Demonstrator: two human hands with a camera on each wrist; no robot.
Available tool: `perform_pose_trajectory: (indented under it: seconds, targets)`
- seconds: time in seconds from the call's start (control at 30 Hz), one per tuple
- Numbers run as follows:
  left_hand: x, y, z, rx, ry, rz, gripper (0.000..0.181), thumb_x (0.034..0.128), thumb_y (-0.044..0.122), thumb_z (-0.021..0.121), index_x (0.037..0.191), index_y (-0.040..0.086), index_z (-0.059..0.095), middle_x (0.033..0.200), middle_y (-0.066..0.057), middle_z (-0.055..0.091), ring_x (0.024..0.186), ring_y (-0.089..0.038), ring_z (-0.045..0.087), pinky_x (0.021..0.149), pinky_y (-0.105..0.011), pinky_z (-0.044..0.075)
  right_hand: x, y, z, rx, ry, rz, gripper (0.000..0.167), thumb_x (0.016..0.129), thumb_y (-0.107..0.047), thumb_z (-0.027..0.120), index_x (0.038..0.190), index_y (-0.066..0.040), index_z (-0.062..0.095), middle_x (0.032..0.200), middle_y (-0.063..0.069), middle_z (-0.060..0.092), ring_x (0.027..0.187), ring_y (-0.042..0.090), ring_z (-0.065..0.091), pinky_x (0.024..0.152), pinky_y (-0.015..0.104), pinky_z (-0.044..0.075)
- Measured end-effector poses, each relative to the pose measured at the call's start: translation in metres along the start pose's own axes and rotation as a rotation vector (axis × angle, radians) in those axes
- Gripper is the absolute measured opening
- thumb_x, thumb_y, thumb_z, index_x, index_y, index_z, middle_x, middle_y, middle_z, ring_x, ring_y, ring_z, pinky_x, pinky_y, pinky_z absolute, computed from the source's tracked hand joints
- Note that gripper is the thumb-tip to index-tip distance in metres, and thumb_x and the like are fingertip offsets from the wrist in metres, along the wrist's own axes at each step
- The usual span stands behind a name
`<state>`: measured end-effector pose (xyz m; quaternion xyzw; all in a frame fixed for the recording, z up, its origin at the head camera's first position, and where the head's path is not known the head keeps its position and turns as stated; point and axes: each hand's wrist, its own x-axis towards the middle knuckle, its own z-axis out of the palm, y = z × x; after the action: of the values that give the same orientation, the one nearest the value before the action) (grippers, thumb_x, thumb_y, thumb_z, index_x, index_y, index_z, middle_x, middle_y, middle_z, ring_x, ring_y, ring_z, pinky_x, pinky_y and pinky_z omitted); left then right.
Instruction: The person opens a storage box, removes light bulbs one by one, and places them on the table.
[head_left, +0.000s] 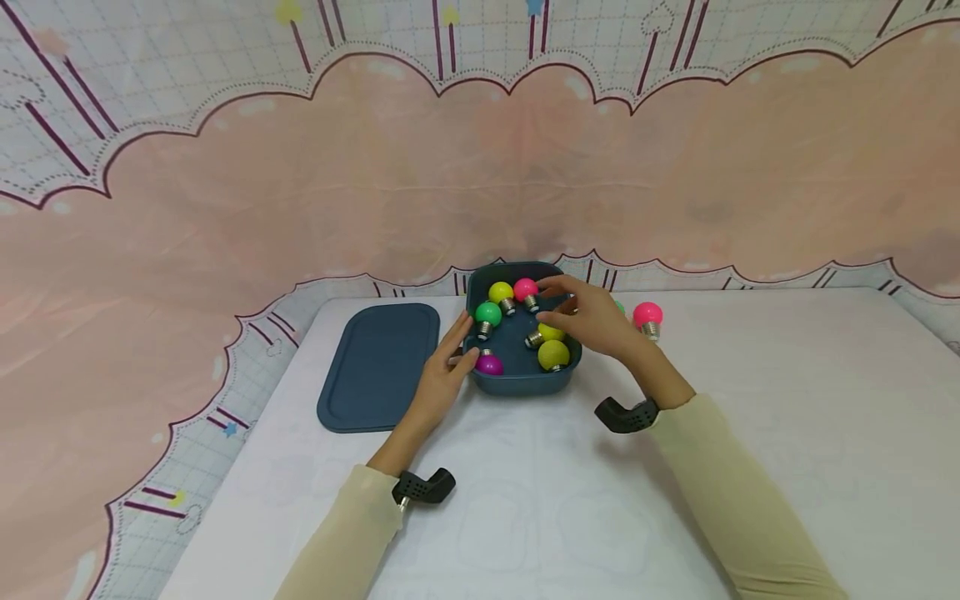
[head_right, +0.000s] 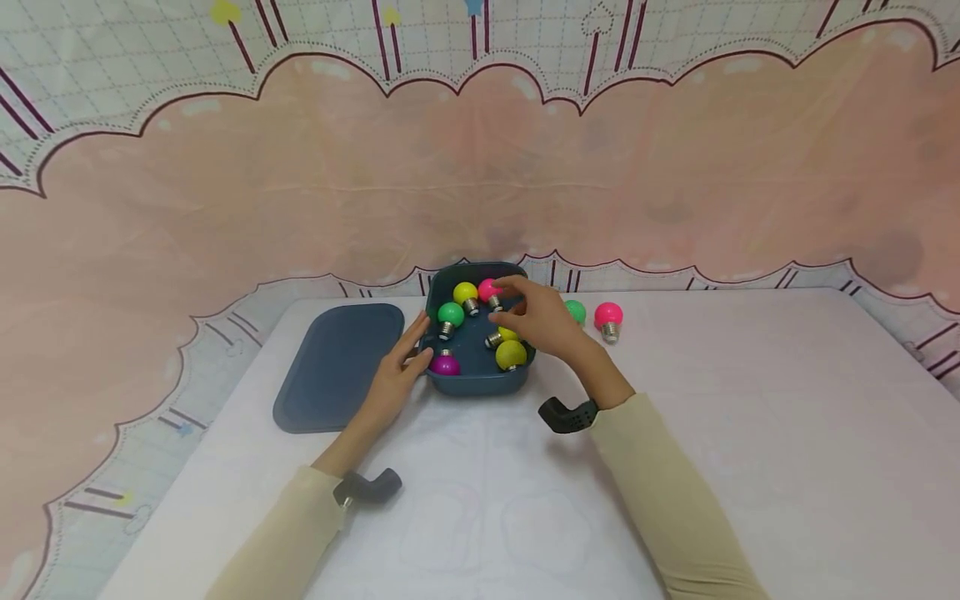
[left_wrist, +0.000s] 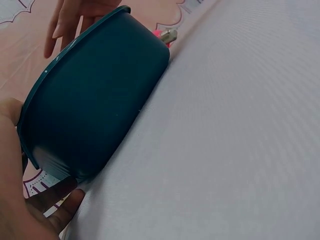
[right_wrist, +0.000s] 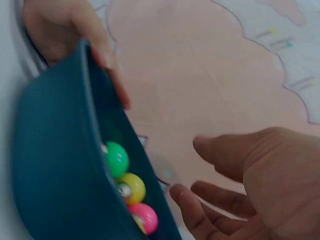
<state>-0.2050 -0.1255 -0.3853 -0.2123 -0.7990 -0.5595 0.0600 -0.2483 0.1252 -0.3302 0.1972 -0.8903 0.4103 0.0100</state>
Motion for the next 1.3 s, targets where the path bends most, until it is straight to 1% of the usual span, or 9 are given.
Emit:
perform_pose_trajectory:
  seconds: [0.1,0.23,0.37,0.5,0.6,0.77,0.87,0.97,1.3]
  targets:
    - [0.002,-0.013,0.002,0.0,0.013,0.013,0.052,0.0999,0.01,0.05,0.147,0.0,0.032,0.156,-0.013,0.022,0.137,-0.032,0.031,0.1,-0.054,0.037,0.004,-0.005,0.013,0.0,-0.056,-0.049,0.05,0.088,-0.021,0.071,0.133,-0.008,0.053,0.124,0.01,0.061,0.098,0.023,0.063,0.077,0.036,0.054]
    - [0.005,-0.033,0.004,0.022,0.027,0.013,0.053,0.1005,0.016,0.051,0.149,0.008,0.033,0.157,-0.003,0.023,0.136,-0.026,0.033,0.1,-0.051,0.039,0.009,-0.009,0.029,0.008,-0.124,-0.117,0.049,0.087,-0.018,0.072,0.131,-0.006,0.055,0.124,0.009,0.061,0.095,0.02,0.064,0.078,0.031,0.054]
    - [0.006,-0.038,0.005,0.029,0.03,0.007,0.053,0.1005,0.019,0.051,0.15,0.012,0.034,0.157,0.001,0.023,0.135,-0.024,0.035,0.099,-0.048,0.04,0.014,-0.01,0.041,0.019,-0.184,-0.183,0.048,0.086,-0.014,0.073,0.13,-0.005,0.055,0.124,0.012,0.061,0.093,0.019,0.064,0.079,0.03,0.053]
    - [0.006,-0.034,0.004,0.025,0.025,0.024,0.052,0.1008,0.017,0.051,0.149,0.008,0.033,0.157,-0.004,0.023,0.135,-0.029,0.035,0.098,-0.052,0.04,0.018,-0.011,0.048,0.038,-0.249,-0.223,0.052,0.086,-0.01,0.072,0.133,-0.004,0.052,0.125,0.016,0.059,0.095,0.02,0.064,0.082,0.03,0.053]
    - [0.004,-0.021,0.002,0.012,0.012,0.025,0.052,0.1005,0.012,0.05,0.148,0.003,0.033,0.156,-0.011,0.022,0.136,-0.031,0.032,0.099,-0.052,0.039,0.021,-0.011,0.053,0.047,-0.292,-0.231,0.053,0.086,-0.01,0.072,0.133,-0.002,0.05,0.125,0.017,0.059,0.097,0.022,0.064,0.083,0.031,0.052]
    - [-0.001,0.001,0.0,0.024,0.002,0.017,0.051,0.0995,0.007,0.05,0.146,-0.002,0.033,0.155,-0.017,0.022,0.137,-0.032,0.03,0.1,-0.049,0.039,0.024,-0.01,0.06,0.078,-0.365,-0.2,0.035,0.086,-0.005,0.071,0.118,-0.003,0.057,0.117,0.013,0.061,0.101,0.025,0.063,0.086,0.031,0.051]
    - [-0.001,0.003,0.0,0.025,0.006,0.025,0.05,0.0993,0.005,0.05,0.146,-0.003,0.033,0.154,-0.018,0.023,0.138,-0.032,0.029,0.1,-0.05,0.038,0.025,-0.009,0.062,0.064,-0.397,-0.188,0.023,0.086,-0.003,0.07,0.107,-0.007,0.06,0.112,0.008,0.063,0.104,0.024,0.062,0.088,0.031,0.05]
    - [-0.002,0.003,0.0,0.018,0.01,0.031,0.05,0.0993,0.005,0.05,0.146,-0.004,0.033,0.154,-0.019,0.023,0.139,-0.032,0.028,0.1,-0.051,0.037,0.026,-0.009,0.061,0.026,-0.425,-0.209,0.018,0.087,-0.004,0.069,0.104,-0.009,0.064,0.109,0.004,0.065,0.104,0.022,0.061,0.09,0.032,0.049]
    - [-0.001,0.001,0.0,0.002,0.002,0.011,0.051,0.1004,0.009,0.049,0.147,-0.002,0.032,0.156,-0.015,0.022,0.14,-0.028,0.026,0.102,-0.049,0.036,0.027,-0.007,0.058,-0.092,-0.443,-0.266,0.026,0.088,-0.01,0.07,0.113,-0.012,0.069,0.112,0.002,0.067,0.108,0.023,0.059,0.093,0.036,0.047]
